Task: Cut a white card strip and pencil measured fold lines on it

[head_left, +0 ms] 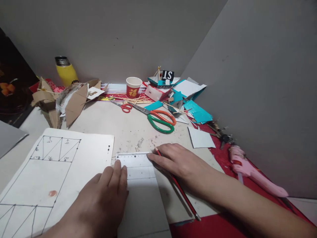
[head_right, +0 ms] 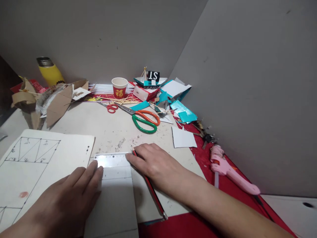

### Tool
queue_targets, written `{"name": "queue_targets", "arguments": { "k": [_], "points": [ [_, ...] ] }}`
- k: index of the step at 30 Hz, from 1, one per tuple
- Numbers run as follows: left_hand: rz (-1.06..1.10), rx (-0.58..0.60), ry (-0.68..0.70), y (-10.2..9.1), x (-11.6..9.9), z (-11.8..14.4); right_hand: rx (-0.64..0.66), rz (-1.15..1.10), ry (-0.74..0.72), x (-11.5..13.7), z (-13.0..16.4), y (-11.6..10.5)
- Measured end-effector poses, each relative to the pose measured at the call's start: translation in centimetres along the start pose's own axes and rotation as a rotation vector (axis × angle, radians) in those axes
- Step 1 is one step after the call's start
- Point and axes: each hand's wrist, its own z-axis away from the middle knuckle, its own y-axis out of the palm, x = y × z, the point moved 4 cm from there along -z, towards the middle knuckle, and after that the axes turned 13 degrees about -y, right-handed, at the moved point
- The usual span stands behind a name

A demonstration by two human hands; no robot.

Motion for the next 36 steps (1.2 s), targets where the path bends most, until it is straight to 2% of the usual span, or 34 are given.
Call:
{"name": "queue_targets", "arguments": {
  "k": [6,10,20,25,29,33,36],
  "points": [
    [-0.038,-0.015,0.028,-0.4,-0.2,0.2,0.051,0.021,-0.02,-0.4,-0.2,0.1],
    [-0.035,0.017,0.01,-0.6,-0.2,0.0,0.063,0.019,-0.026,-0.5,-0.1,0.1],
    [-0.026,-0.002,0.039,-0.9,-0.3,-0.2,0.033,-0.022,-0.023,-0.6,0.0,0.2],
    [-0.032,0.045,0.034,-1.3,-0.2,-0.3,0.017,-0.002,-0.038,-0.4,0.0,0.1],
    [-0.026,0.038,0.025,-1.6,-0.1,-0.4,0.021,0.005,-0.031,-0.3,0.0,-0.1],
    [-0.003,0.107,0.002,-1.3,0.0,-0.4,0.018,0.009,-0.033,-0.3,-0.1,-0.1],
    [0.007,0.078,0.006,-1.2,0.1,-0.3,0.023,0.005,-0.031,-0.4,-0.1,0.0]
  ]
}}
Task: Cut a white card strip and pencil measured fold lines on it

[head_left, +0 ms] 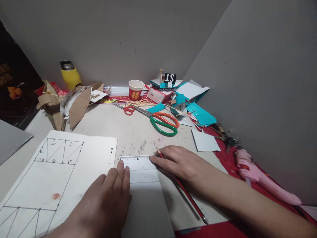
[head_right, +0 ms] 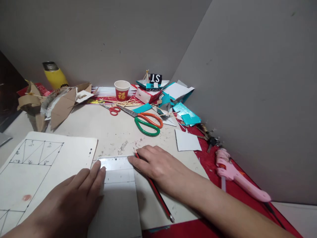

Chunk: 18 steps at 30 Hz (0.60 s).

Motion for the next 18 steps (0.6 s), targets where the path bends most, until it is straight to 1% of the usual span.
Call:
{"name": "queue_targets", "arguments": {
  "k": [7,12,16,18],
  "points": [
    [-0.074,-0.147,0.028,0.39,-0.04,0.19,-0.001,-0.006,-0.009,0.0,0.13,0.05],
    [-0.086,-0.166,0.038,0.71,-0.1,0.15,0.016,-0.015,-0.004,0.02,0.15,-0.11],
    [-0.107,-0.209,0.048,0.53,-0.21,0.16,0.017,-0.013,0.005,-0.03,0.06,-0.06],
    [-0.107,-0.208,0.046,0.44,-0.23,0.11,0.018,-0.019,0.017,0.01,0.05,0.03]
  ]
}}
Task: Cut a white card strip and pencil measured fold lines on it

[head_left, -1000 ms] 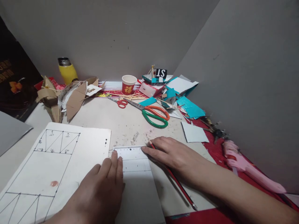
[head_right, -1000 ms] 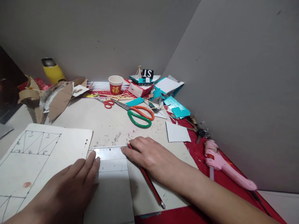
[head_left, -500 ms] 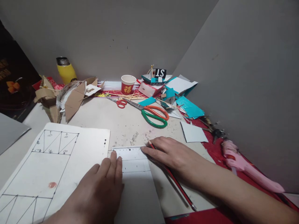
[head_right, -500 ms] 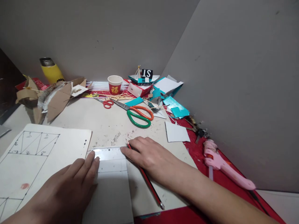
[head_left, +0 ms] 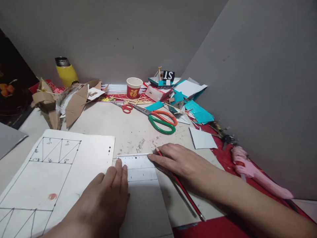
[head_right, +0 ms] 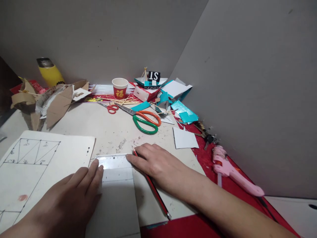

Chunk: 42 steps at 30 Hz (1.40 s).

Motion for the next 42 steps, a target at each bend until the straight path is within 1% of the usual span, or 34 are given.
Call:
{"name": "queue_targets", "arguments": {
  "k": [2,4,7,10,12,13,14,15,16,17,19,20,21,22,24,28,31,37,42],
  "points": [
    [0.014,0.013,-0.006,-0.1,0.0,-0.1,-0.027,-0.032,0.024,0.1,0.1,-0.2],
    [0.027,0.036,-0.018,-0.1,0.1,-0.2,-0.083,-0.109,0.054,0.3,0.2,-0.8],
    [0.039,0.081,-0.015,-0.1,0.1,-0.3,-0.207,-0.246,0.078,0.8,0.6,-2.9],
    [0.055,0.081,-0.02,-0.3,0.2,-0.5,-0.311,-0.357,0.136,1.0,0.3,-5.5],
    [0.081,0.064,-0.046,-0.5,0.4,-0.7,-0.307,-0.439,0.23,0.7,-0.7,-6.4],
    [0.093,0.053,-0.063,-0.6,0.5,-0.8,-0.301,-0.48,0.239,0.6,-1.5,-6.6],
    [0.099,0.043,-0.075,-0.8,0.6,-0.9,-0.284,-0.529,0.232,0.5,-2.4,-6.4],
    [0.099,0.03,-0.078,-0.9,0.6,-1.0,-0.295,-0.581,0.223,0.3,-3.3,-6.0],
    [0.095,0.019,-0.075,-1.0,0.6,-1.0,-0.295,-0.649,0.248,-0.1,-4.1,-5.2],
    [0.086,0.008,-0.068,-1.0,0.6,-0.9,-0.316,-0.735,0.289,-0.6,-4.9,-4.3],
    [0.067,-0.008,-0.042,-1.0,0.5,-0.8,-0.371,-0.98,0.383,-1.6,-6.0,-1.8],
    [0.058,-0.018,-0.034,-0.9,0.4,-0.7,-0.366,-1.098,0.43,-2.0,-6.3,-0.5],
    [0.049,-0.029,-0.027,-0.8,0.4,-0.6,-0.36,-1.175,0.446,-2.3,-6.6,0.6],
    [0.039,-0.042,-0.022,-0.8,0.4,-0.6,-0.36,-1.222,0.458,-2.5,-6.8,1.4],
    [0.03,-0.072,-0.009,-0.7,0.4,-0.5,-0.366,-1.255,0.475,-2.8,-6.9,2.4],
    [0.018,-0.086,-0.002,-0.6,0.4,-0.4,-0.396,-1.253,0.509,-3.0,-6.9,2.6],
    [0.016,-0.095,-0.005,-0.7,0.4,-0.6,-0.399,-1.251,0.485,-2.9,-7.0,2.5],
    [0.009,-0.112,-0.011,-0.9,0.3,-0.9,-0.38,-1.253,0.476,-2.8,-7.2,2.4],
    [0.011,-0.099,0.0,-0.9,0.4,-0.8,-0.359,-1.218,0.469,-2.7,-7.4,2.2]
  ]
}}
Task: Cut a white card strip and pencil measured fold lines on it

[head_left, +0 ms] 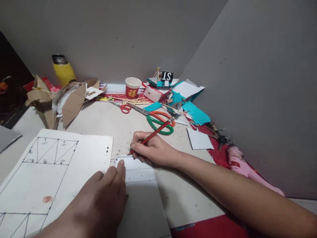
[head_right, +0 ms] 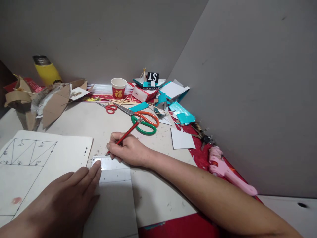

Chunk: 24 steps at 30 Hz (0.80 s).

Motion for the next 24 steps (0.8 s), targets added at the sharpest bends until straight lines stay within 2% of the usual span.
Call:
{"name": "queue_targets", "arguments": {
  "k": [17,24],
  "points": [
    [-0.002,0.013,0.027,0.6,-0.17,0.45,0.054,0.083,0.006,-0.03,-0.26,-0.12],
    [0.004,0.018,0.049,0.62,-0.23,0.6,0.069,0.143,-0.059,0.38,-0.23,-0.03]
  ]
}}
